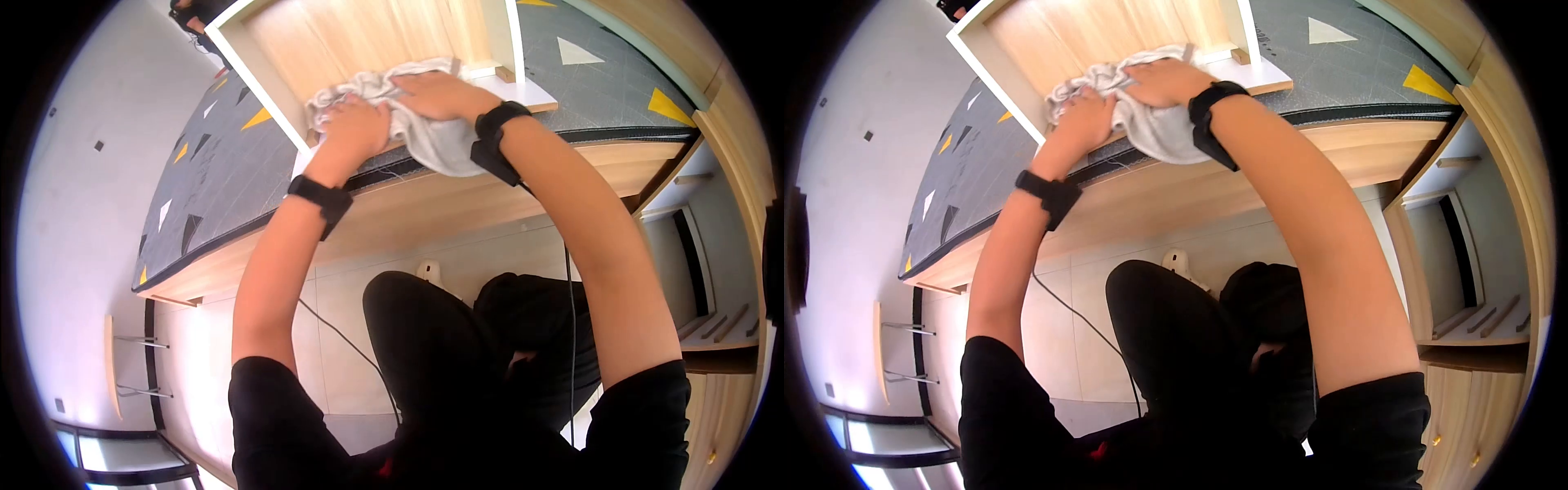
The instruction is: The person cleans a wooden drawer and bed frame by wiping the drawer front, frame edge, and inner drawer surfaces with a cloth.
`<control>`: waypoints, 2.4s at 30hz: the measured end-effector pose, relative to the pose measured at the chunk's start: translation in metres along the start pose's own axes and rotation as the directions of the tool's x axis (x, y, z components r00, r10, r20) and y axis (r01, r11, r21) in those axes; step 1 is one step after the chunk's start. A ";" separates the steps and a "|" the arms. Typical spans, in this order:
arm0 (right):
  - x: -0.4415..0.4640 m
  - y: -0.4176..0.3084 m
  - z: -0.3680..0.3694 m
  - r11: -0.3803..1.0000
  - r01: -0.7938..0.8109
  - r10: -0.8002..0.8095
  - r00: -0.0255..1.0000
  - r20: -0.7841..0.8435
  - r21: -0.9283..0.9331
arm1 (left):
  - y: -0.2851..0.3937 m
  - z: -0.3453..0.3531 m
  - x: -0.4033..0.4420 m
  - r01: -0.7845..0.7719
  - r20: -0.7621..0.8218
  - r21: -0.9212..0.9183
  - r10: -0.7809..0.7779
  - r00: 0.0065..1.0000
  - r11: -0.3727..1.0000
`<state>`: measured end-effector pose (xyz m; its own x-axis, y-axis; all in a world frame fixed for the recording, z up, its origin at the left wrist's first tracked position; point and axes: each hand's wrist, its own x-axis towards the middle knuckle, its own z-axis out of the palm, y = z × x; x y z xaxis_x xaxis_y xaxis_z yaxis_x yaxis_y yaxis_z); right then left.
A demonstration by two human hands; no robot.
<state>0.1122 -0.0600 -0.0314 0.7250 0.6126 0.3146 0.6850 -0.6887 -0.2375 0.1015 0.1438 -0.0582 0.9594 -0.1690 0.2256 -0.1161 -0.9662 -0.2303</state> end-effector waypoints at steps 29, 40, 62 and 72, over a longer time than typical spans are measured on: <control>-0.103 0.025 -0.019 0.975 0.036 -0.065 0.989 -0.129 -0.218 | 0.105 -0.034 -0.114 -0.198 -0.797 -0.104 0.038 0.603 0.975; -0.150 -0.006 -0.005 0.937 0.145 -0.255 0.906 -0.339 -0.317 | 0.060 -0.047 -0.164 -0.160 -0.660 -0.155 0.018 0.751 0.975; -0.077 -0.052 0.010 0.941 0.272 -0.329 0.869 -0.370 -0.199 | 0.015 -0.038 -0.144 -0.150 -0.635 0.002 0.117 0.764 0.989; -0.112 -0.001 -0.024 0.972 0.107 -0.167 0.941 -0.294 -0.211 | -0.002 -0.072 -0.106 -0.170 -0.608 0.306 0.330 0.722 0.937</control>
<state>0.0287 -0.1366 -0.0444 0.5467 0.5777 0.6061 0.7282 -0.6854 -0.0036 -0.0185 0.1498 -0.0135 0.4981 -0.5592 0.6627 -0.1931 -0.8166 -0.5440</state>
